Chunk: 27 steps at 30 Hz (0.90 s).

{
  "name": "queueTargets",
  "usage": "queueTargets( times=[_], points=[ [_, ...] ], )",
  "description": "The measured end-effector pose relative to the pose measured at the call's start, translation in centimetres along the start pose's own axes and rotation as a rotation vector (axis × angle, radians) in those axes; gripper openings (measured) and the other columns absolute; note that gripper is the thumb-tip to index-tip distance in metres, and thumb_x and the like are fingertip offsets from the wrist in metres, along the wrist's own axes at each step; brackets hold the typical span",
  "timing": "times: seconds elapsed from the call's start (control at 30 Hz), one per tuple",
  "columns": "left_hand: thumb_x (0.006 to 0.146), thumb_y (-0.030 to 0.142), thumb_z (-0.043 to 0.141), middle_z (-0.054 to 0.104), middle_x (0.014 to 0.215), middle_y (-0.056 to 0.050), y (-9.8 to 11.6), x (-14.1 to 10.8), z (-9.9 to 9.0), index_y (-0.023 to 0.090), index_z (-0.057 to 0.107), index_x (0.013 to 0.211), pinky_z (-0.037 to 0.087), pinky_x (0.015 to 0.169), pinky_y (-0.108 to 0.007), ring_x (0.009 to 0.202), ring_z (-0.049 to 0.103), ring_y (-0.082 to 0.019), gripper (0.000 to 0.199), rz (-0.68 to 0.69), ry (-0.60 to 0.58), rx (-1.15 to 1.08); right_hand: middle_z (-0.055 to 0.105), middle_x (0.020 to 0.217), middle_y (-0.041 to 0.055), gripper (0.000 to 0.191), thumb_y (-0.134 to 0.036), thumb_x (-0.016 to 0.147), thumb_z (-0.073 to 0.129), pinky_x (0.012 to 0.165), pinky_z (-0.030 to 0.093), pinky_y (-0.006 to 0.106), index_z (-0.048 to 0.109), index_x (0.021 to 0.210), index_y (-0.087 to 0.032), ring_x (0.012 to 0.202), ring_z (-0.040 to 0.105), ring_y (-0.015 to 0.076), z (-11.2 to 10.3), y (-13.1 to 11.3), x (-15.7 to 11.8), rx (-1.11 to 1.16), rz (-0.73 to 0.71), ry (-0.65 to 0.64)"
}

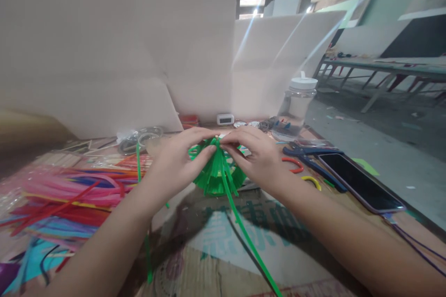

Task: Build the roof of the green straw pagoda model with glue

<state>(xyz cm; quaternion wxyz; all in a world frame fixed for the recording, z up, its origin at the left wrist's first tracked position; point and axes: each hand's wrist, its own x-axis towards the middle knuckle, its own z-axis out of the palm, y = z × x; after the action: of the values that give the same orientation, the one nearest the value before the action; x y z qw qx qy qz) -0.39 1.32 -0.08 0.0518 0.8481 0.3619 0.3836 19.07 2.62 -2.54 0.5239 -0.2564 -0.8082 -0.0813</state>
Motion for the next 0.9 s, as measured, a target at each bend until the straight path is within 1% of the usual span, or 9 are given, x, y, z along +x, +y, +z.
queueTargets(
  times=[0.2, 0.3, 0.4, 0.47, 0.53, 0.6, 0.67, 0.73, 0.9],
  points=[
    [0.094, 0.024, 0.055, 0.071, 0.115, -0.003, -0.2, 0.1, 0.1, 0.025, 0.067, 0.118, 0.050, 0.094, -0.032, 0.105, 0.065, -0.018, 0.027, -0.003, 0.008, -0.005, 0.073, 0.087, 0.0052, 0.008, -0.019, 0.093, 0.059, 0.076, 0.047, 0.031, 0.065, 0.090, -0.017, 0.083, 0.065, 0.0183, 0.2, -0.2, -0.1, -0.116, -0.020, -0.024],
    [0.093, 0.026, 0.056, 0.071, 0.115, -0.003, -0.4, 0.1, 0.0, 0.024, 0.068, 0.115, 0.050, 0.094, -0.034, 0.106, 0.065, -0.020, 0.026, -0.028, 0.000, -0.005, 0.073, 0.087, 0.0045, 0.008, -0.022, 0.093, 0.058, 0.076, 0.046, 0.030, 0.065, 0.092, -0.017, 0.082, 0.065, 0.0178, 0.2, -0.3, 0.1, -0.099, 0.034, -0.044],
    [0.092, 0.027, 0.057, 0.071, 0.114, -0.004, -0.7, 0.2, 0.0, 0.021, 0.069, 0.113, 0.051, 0.093, -0.034, 0.105, 0.065, -0.020, 0.025, -0.080, 0.018, -0.008, 0.071, 0.083, 0.0026, 0.012, -0.027, 0.095, 0.057, 0.071, 0.045, 0.028, 0.065, 0.092, -0.018, 0.077, 0.064, 0.0154, -0.5, -0.8, 0.1, 0.001, 0.177, -0.046],
    [0.091, 0.028, 0.057, 0.072, 0.112, -0.006, -1.0, 0.3, 0.1, 0.019, 0.068, 0.113, 0.052, 0.091, -0.034, 0.102, 0.066, -0.020, 0.026, -0.123, 0.037, -0.014, 0.068, 0.075, 0.0007, 0.018, -0.031, 0.095, 0.056, 0.065, 0.043, 0.026, 0.064, 0.085, -0.018, 0.069, 0.060, 0.0136, -1.4, -1.1, -0.3, 0.056, 0.292, -0.066],
    [0.091, 0.030, 0.058, 0.072, 0.111, -0.006, -1.3, 0.4, 0.2, 0.018, 0.068, 0.114, 0.052, 0.089, -0.033, 0.098, 0.067, -0.020, 0.028, -0.157, 0.057, -0.019, 0.062, 0.064, -0.0011, 0.028, -0.035, 0.094, 0.055, 0.058, 0.039, 0.025, 0.063, 0.073, -0.018, 0.061, 0.055, 0.0121, -2.1, -1.4, -1.0, 0.093, 0.407, -0.189],
    [0.090, 0.032, 0.058, 0.072, 0.111, -0.006, -1.6, 0.5, 0.2, 0.018, 0.068, 0.113, 0.053, 0.087, -0.032, 0.096, 0.067, -0.019, 0.029, -0.170, 0.072, -0.016, 0.060, 0.060, -0.0018, 0.032, -0.037, 0.093, 0.056, 0.055, 0.035, 0.025, 0.065, 0.069, -0.018, 0.057, 0.052, 0.0113, -2.3, -1.7, -2.0, 0.130, 0.508, -0.376],
    [0.090, 0.032, 0.059, 0.072, 0.111, -0.005, -1.8, 0.5, 0.2, 0.019, 0.069, 0.113, 0.053, 0.086, -0.031, 0.097, 0.067, -0.019, 0.028, -0.170, 0.078, -0.006, 0.064, 0.064, -0.0012, 0.027, -0.037, 0.092, 0.057, 0.054, 0.034, 0.025, 0.070, 0.077, -0.019, 0.058, 0.053, 0.0116, -2.0, -1.9, -2.8, 0.168, 0.597, -0.498],
    [0.090, 0.032, 0.059, 0.072, 0.111, -0.005, -1.8, 0.4, 0.2, 0.019, 0.069, 0.113, 0.053, 0.086, -0.031, 0.097, 0.067, -0.019, 0.028, -0.168, 0.082, -0.001, 0.066, 0.067, -0.0007, 0.022, -0.036, 0.090, 0.058, 0.053, 0.035, 0.024, 0.072, 0.084, -0.019, 0.058, 0.054, 0.0118, -1.4, -2.0, -3.4, 0.221, 0.692, -0.527],
    [0.090, 0.033, 0.058, 0.072, 0.111, -0.005, -1.4, 0.3, 0.3, 0.019, 0.068, 0.112, 0.053, 0.087, -0.035, 0.093, 0.067, -0.020, 0.028, -0.177, 0.075, 0.018, 0.051, 0.048, -0.0059, 0.025, -0.035, 0.090, 0.057, 0.042, 0.032, 0.022, 0.062, 0.071, -0.019, 0.041, 0.047, 0.0096, 0.1, -2.5, -3.7, 0.506, 0.939, -0.566]
  ],
)
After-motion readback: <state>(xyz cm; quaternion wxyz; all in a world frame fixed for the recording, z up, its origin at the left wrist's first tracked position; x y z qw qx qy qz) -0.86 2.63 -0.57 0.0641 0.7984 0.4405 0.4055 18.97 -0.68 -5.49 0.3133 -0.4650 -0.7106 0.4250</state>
